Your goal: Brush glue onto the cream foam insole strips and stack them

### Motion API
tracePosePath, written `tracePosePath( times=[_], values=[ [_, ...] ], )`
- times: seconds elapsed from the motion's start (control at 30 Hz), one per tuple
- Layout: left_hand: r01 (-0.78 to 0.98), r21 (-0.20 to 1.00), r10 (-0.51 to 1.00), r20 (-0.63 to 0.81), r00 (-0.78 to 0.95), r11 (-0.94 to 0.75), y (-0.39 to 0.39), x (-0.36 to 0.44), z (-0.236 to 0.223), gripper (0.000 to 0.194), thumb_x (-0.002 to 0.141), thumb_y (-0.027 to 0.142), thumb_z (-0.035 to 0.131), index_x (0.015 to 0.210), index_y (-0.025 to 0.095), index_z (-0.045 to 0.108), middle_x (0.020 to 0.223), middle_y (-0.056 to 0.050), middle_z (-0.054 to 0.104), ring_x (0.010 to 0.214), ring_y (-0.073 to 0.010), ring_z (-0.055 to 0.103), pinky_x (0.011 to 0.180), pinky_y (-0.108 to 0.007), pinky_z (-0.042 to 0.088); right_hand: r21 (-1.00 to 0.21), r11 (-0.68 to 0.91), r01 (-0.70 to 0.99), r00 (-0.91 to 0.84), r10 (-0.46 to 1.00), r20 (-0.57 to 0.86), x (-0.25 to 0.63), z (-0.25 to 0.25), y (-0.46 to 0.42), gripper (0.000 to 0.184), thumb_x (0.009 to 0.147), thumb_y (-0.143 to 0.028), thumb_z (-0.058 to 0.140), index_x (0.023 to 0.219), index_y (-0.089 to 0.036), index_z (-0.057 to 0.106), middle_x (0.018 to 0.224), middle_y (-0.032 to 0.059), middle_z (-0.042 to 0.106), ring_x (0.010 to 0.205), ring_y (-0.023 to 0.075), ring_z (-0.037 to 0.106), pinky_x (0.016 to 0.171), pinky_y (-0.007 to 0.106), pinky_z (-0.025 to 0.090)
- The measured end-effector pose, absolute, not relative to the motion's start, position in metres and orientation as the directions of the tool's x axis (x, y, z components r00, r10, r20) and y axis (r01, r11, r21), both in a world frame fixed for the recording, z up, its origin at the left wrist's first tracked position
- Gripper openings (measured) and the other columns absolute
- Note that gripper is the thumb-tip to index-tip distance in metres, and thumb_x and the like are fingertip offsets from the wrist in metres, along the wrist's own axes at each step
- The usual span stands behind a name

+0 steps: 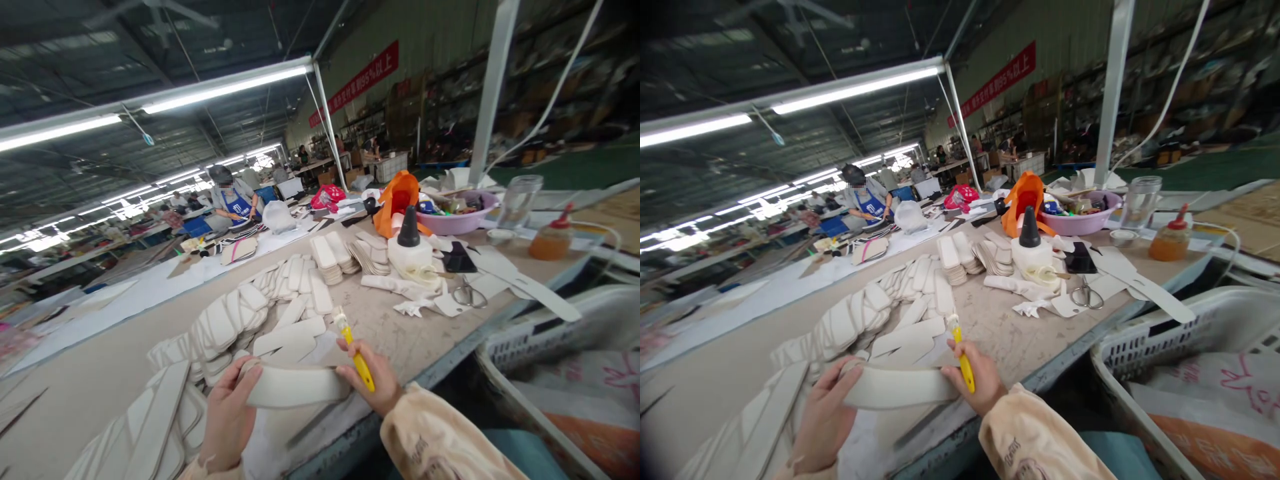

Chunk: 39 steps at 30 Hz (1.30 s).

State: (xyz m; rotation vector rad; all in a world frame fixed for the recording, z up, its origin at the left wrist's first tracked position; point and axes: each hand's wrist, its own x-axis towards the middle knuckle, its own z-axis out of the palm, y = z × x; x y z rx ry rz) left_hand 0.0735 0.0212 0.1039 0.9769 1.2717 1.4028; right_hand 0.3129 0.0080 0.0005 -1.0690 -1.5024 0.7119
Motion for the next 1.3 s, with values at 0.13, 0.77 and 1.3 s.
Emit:
tracePosePath(
  times=[0.13,0.77,1.3],
  values=[
    [-0.243,0.970,0.985,-0.054,-0.163,0.013,0.031,0.086,0.121,0.034,0.058,0.028,0.080,0.086,0.015,0.065,0.078,-0.001,0.067,0.067,-0.0125,0.061,0.058,-0.019,0.047,-0.897,0.439,0.051,-0.050,0.898,0.437,0.307,0.007,0.000,0.019,0.082,-0.030,0.060,0.086,-0.024,0.042,0.108,0.0082,0.066,0.098,0.0190,0.064,0.082,0.030,0.050],
    [-0.554,0.829,0.941,-0.120,-0.316,-0.080,0.035,0.145,0.105,0.014,0.073,0.010,0.066,0.086,0.015,0.065,0.076,-0.002,0.073,0.070,-0.0119,0.068,0.069,-0.022,0.054,-0.948,0.319,0.012,0.274,0.910,0.310,0.284,0.005,-0.017,0.033,0.079,-0.049,0.060,0.071,-0.023,0.040,0.051,-0.0081,0.034,0.044,0.0091,0.032,0.041,0.021,0.026],
    [-0.542,0.834,0.922,-0.126,-0.366,-0.101,0.043,0.142,0.099,0.018,0.066,0.017,0.073,0.082,0.016,0.065,0.074,-0.002,0.073,0.065,-0.0140,0.069,0.067,-0.025,0.054,-0.943,0.320,0.088,0.225,0.916,0.332,0.277,-0.002,-0.019,0.032,0.082,-0.047,0.057,0.070,-0.023,0.039,0.051,-0.0073,0.037,0.042,0.0080,0.030,0.039,0.021,0.025]
  ],
)
